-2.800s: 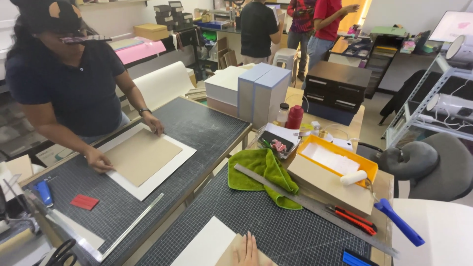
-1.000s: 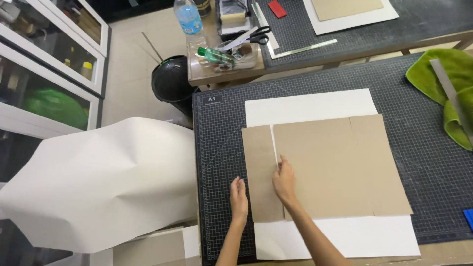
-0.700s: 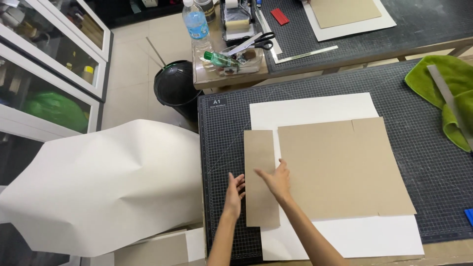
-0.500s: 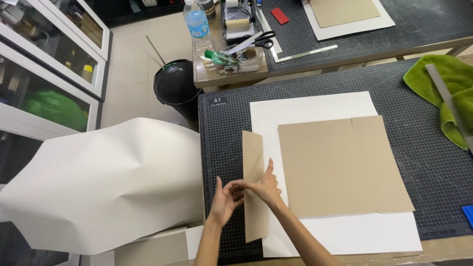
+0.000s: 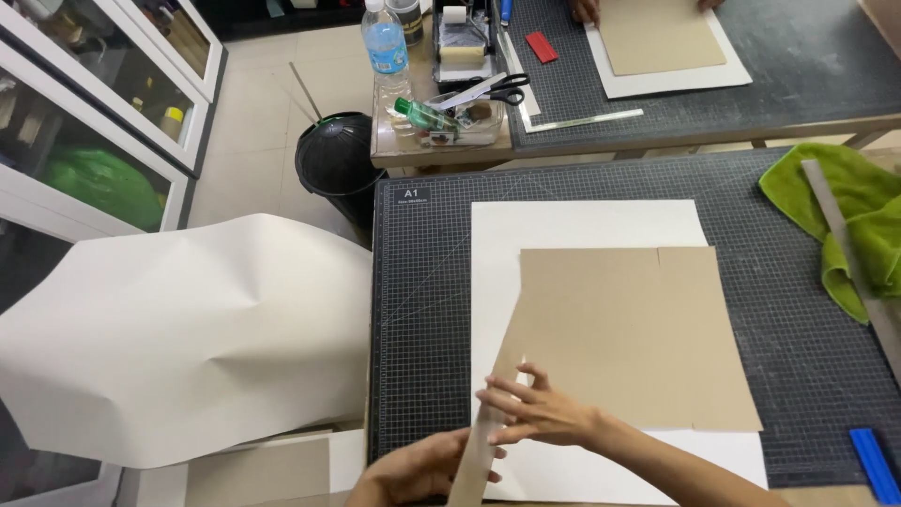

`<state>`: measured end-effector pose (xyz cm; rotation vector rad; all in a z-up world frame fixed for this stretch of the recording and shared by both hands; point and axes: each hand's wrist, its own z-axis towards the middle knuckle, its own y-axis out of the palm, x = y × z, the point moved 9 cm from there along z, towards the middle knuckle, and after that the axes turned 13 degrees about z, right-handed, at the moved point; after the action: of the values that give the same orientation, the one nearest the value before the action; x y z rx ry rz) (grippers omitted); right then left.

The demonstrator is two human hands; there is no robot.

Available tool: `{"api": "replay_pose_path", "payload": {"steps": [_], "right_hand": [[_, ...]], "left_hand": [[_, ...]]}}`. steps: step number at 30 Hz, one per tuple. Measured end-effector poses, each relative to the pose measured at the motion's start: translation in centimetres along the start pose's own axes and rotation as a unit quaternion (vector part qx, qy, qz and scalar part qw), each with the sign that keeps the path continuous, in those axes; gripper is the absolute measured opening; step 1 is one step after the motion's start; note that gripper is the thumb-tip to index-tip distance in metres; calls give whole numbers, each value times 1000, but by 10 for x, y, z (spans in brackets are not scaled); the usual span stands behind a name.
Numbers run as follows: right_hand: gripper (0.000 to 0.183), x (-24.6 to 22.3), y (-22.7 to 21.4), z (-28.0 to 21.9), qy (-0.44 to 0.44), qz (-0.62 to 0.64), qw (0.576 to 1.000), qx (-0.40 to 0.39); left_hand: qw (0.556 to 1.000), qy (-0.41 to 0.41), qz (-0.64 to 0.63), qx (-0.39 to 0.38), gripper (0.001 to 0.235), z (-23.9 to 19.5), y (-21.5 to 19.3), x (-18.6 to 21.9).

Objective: Applying a white adhesive sheet to a cardboard board, folding the edges over, and using a squeegee to smooth out air bubbles.

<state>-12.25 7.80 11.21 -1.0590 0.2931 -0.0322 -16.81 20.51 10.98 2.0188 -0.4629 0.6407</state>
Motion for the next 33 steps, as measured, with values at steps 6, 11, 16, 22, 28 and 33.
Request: {"api": "replay_pose_path", "payload": {"steps": [6,11,16,22,28,33], "right_hand": [[65,32,13,-19,-4,-48,999,23],[22,79,52,-46,62,-61,996,-16],[83,224,49,-91,388,-39,918,76],[43,264,34,-82,430,71,892,119],[52,265,30,-83,472,62,872,112],[56,265,28,-79,477,54,872,93]], "left_hand": [[822,395,408,33,74,14,53,78],[937,27,-62,343,106,51,-5,24],[759,43,216,612,111,49,-83,-2],[471,-68,486,733,117,81,-99,-8],[449,-79,525,718,115,113,-104,6],[437,-88,532,720,112,121,-112,9]]}}
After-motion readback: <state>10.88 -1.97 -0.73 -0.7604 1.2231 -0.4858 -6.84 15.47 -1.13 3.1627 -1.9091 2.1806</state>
